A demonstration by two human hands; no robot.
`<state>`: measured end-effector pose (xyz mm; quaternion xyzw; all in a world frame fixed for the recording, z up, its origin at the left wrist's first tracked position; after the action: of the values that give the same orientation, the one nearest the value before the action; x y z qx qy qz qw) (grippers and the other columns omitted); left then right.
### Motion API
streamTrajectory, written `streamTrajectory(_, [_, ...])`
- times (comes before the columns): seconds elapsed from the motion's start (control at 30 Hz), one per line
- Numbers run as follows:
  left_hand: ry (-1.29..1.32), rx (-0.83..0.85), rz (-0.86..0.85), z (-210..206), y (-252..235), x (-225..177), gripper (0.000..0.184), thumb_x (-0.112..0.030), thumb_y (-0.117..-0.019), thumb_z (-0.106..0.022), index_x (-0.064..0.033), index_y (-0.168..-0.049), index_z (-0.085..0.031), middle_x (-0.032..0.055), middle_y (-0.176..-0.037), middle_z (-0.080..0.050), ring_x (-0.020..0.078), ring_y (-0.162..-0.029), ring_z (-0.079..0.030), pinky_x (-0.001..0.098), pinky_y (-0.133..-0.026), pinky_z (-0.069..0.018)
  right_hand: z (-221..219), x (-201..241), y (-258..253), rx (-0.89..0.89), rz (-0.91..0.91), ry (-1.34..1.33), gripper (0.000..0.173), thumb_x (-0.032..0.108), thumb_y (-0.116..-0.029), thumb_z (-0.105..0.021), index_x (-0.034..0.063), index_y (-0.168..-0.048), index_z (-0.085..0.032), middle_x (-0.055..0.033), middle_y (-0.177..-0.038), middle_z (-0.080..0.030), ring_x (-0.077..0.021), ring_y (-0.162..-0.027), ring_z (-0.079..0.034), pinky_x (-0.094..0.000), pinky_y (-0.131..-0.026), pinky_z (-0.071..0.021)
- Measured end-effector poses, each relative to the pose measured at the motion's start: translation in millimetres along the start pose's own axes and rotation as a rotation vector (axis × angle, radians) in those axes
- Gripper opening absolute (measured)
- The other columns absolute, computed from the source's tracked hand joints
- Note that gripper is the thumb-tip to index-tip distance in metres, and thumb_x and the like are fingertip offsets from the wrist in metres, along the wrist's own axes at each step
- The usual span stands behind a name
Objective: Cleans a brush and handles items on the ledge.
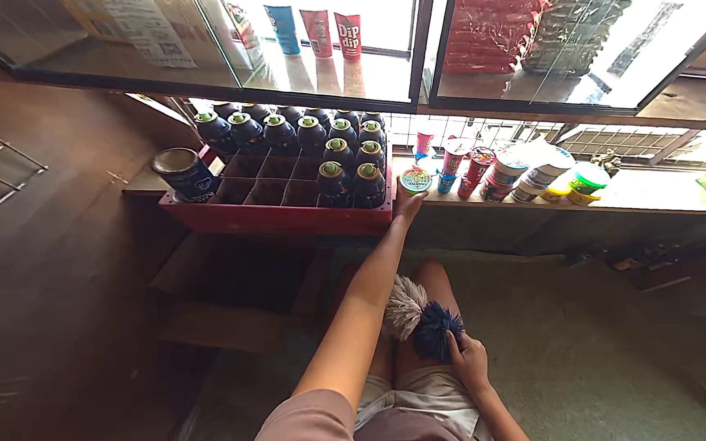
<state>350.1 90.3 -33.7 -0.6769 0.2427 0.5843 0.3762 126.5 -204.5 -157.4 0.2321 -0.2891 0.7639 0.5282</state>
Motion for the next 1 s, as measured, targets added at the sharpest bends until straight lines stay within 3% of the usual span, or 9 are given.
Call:
streamTrajectory(0.27, [-0.016, -0.041, 0.042, -6.4, -14.5, 19.4, 0.094, -0.003, -0.0738, -0.084, 0.0051, -0.151, -0.031, 0.0279, -0.139, -0.055, 0.0330, -0.129, -0.056, 0.0447, -0.110, -0.0453, 1.5, -0.5, 0.5, 0.002, -0.014, -0.007, 0.055, 0.043, -0.0981, -0.050, 0.0009, -0.069, -0.068, -0.0112, -0.054, -0.059, -0.0281, -0.052, -0.062, -0.0512, -0.052, -0.0472])
streamTrajectory(0.7, [-0.161, -0.146, 0.119, -3.7, -10.4, 3.8, 0.094, -0.013, -0.0757, -0.087, 0.0074, -0.150, -0.033, 0.0279, -0.139, -0.056, 0.0333, -0.130, -0.056, 0.0441, -0.112, -0.0431, 2.3, -1.7, -0.6, 0.001, -0.016, 0.000, 0.055, 0.043, -0.0978, -0.050, 0.0014, -0.067, -0.067, -0.0108, -0.054, -0.058, -0.0278, -0.052, -0.062, -0.0506, -0.051, -0.0468])
streamTrajectory(0.8, [-0.072, -0.252, 0.041, -11.4, -3.9, 8.7, 0.095, -0.001, -0.0718, -0.085, 0.0089, -0.150, -0.031, 0.0295, -0.141, -0.053, 0.0338, -0.132, -0.054, 0.0421, -0.113, -0.0424, 3.8, -2.1, 0.3, 0.004, -0.028, -0.004, 0.055, 0.044, -0.0980, -0.050, 0.0015, -0.067, -0.067, -0.0109, -0.055, -0.059, -0.0283, -0.053, -0.063, -0.0511, -0.052, -0.0472])
streamTrajectory(0.87, [-0.007, -0.300, -0.047, -11.8, 0.0, 17.1, 0.098, 0.003, -0.0726, -0.083, 0.0120, -0.152, -0.027, 0.0311, -0.148, -0.045, 0.0346, -0.139, -0.046, 0.0403, -0.118, -0.0367, 4.2, -2.6, 1.5, 0.007, -0.031, -0.001, 0.055, 0.044, -0.0981, -0.050, 0.0016, -0.069, -0.069, -0.0115, -0.056, -0.061, -0.0291, -0.056, -0.065, -0.0524, -0.054, -0.0492])
streamTrajectory(1.0, [-0.098, -0.320, -0.043, -12.3, -8.3, 33.2, 0.098, -0.008, -0.0786, -0.084, 0.0091, -0.154, -0.024, 0.0279, -0.153, -0.043, 0.0332, -0.143, -0.044, 0.0414, -0.120, -0.0345, 3.9, -7.2, 2.0, 0.051, -0.075, -0.023, 0.058, 0.047, -0.0994, -0.049, 0.0013, -0.069, -0.068, -0.0126, -0.059, -0.062, -0.0306, -0.059, -0.067, -0.0538, -0.057, -0.0507])
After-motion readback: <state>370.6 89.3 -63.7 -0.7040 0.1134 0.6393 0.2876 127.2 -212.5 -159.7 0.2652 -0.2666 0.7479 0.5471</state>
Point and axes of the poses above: each hand's wrist, its own y-axis away from the middle knuckle, its own z-axis out of the back of the hand, x = y × z, the point moved 6 cm from there along -y, towards the middle knuckle
